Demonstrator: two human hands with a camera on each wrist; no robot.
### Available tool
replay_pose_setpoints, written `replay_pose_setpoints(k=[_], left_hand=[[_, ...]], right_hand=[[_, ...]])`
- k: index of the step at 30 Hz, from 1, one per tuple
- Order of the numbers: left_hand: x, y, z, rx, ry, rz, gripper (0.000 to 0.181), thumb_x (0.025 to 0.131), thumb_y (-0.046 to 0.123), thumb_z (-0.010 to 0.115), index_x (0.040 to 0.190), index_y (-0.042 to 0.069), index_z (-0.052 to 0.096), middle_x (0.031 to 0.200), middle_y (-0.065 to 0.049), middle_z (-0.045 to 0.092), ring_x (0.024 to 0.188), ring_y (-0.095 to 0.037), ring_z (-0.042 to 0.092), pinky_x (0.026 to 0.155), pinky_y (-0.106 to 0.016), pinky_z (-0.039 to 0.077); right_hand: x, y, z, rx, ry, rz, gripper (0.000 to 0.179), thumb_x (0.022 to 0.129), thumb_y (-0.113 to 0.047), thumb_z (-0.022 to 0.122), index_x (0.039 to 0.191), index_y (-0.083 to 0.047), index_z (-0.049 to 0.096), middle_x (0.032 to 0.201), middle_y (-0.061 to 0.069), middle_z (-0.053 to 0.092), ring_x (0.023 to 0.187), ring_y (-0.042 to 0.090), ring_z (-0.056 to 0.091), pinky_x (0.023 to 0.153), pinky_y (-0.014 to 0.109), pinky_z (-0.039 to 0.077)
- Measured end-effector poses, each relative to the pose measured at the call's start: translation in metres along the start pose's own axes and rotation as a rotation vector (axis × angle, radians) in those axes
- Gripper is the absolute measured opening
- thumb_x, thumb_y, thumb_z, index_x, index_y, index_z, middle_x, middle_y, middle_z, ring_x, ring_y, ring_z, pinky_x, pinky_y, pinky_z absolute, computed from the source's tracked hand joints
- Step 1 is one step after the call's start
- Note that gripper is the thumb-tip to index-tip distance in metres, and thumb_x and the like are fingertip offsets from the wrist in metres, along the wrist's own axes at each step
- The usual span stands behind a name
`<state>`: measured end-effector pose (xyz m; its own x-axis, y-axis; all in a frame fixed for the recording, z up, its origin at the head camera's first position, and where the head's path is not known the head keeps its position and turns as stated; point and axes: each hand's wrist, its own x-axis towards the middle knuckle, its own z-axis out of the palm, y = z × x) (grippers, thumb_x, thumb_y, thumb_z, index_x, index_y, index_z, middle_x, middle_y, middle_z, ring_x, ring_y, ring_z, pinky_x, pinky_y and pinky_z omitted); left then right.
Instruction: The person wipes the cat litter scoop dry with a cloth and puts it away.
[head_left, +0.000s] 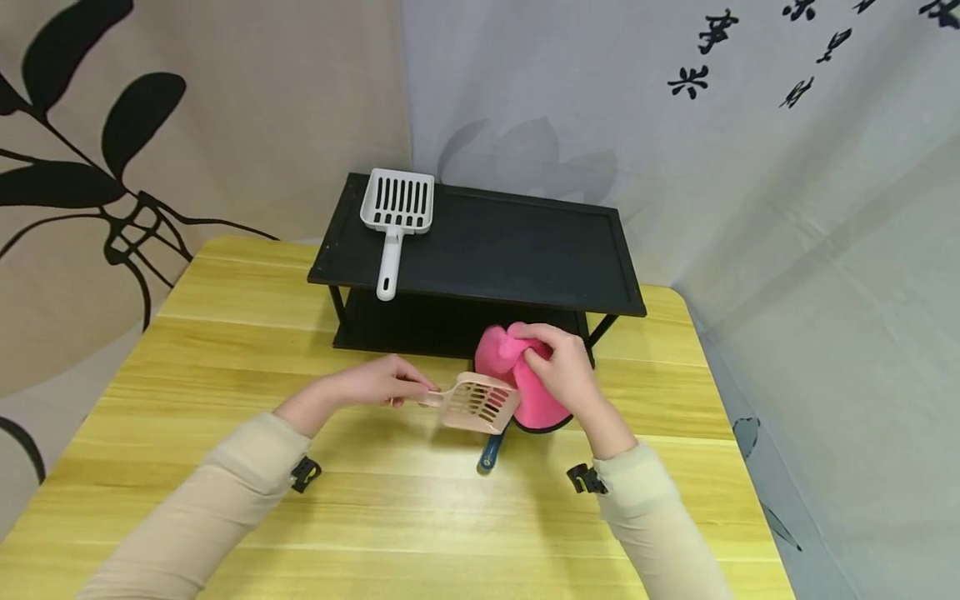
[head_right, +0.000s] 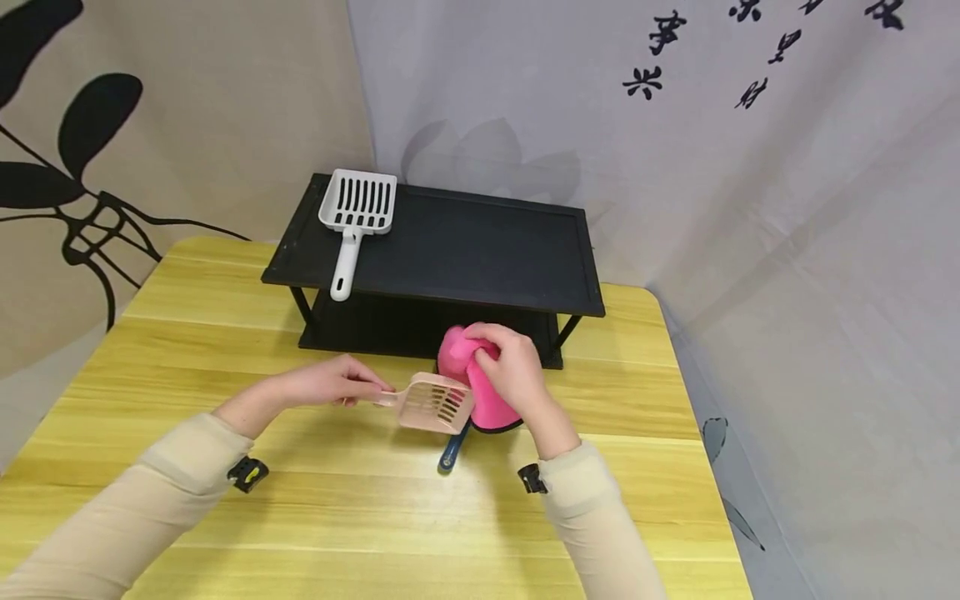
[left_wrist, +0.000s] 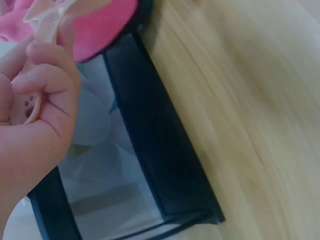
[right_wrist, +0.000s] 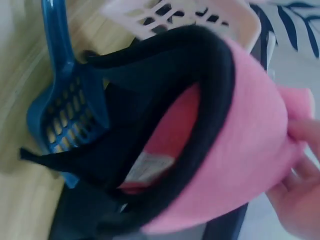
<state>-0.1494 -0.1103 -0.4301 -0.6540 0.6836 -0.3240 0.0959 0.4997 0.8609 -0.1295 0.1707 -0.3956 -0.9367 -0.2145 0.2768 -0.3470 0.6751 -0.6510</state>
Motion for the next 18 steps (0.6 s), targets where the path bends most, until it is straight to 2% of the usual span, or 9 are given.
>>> replay_pose_setpoints(k=[3,5,9,14,18], left_hand=[[0.002,0.005,0.002,0.049,-0.002,0.050,0.028,0.095,0.021,0.053,0.114,0.005,0.068,0.065,0.003,0.046,0.051,-0.009,0.039,0.047,-0.019,0.030],[0.002,0.008,0.002,0.065,0.001,0.070,0.027,0.096,0.020,0.053,0.114,0.006,0.068,0.065,0.003,0.045,0.051,-0.009,0.037,0.047,-0.020,0.029],[0.000,0.008,0.000,0.060,0.009,0.084,0.028,0.097,0.019,0.051,0.114,0.005,0.068,0.060,0.003,0.041,0.049,-0.008,0.034,0.046,-0.020,0.027],[-0.003,0.003,-0.003,0.033,0.009,0.074,0.028,0.097,0.019,0.051,0.115,0.005,0.067,0.059,0.003,0.042,0.050,-0.007,0.035,0.046,-0.020,0.027],[-0.007,0.003,-0.004,-0.018,-0.059,0.056,0.028,0.096,0.020,0.053,0.115,0.005,0.067,0.065,0.003,0.049,0.052,-0.009,0.038,0.047,-0.018,0.028]], right_hand=[[0.001,-0.009,0.006,-0.104,-0.159,-0.112,0.024,0.083,0.002,0.061,0.101,-0.010,0.071,0.107,0.007,0.069,0.097,0.021,0.065,0.084,0.036,0.053],[0.001,-0.011,0.010,-0.149,-0.240,-0.153,0.024,0.083,0.002,0.060,0.100,-0.012,0.071,0.107,0.005,0.069,0.097,0.019,0.065,0.084,0.033,0.053],[0.000,-0.010,0.011,-0.140,-0.314,-0.124,0.024,0.083,0.001,0.061,0.100,-0.012,0.072,0.104,0.003,0.070,0.091,0.017,0.063,0.078,0.028,0.053],[0.002,0.002,0.000,0.041,-0.352,-0.027,0.022,0.086,0.000,0.058,0.102,-0.010,0.070,0.103,0.007,0.069,0.083,0.017,0.057,0.068,0.023,0.050],[0.004,0.018,-0.012,0.299,-0.297,0.073,0.019,0.090,0.002,0.053,0.105,-0.001,0.065,0.106,0.016,0.066,0.079,0.013,0.058,0.067,0.021,0.051]])
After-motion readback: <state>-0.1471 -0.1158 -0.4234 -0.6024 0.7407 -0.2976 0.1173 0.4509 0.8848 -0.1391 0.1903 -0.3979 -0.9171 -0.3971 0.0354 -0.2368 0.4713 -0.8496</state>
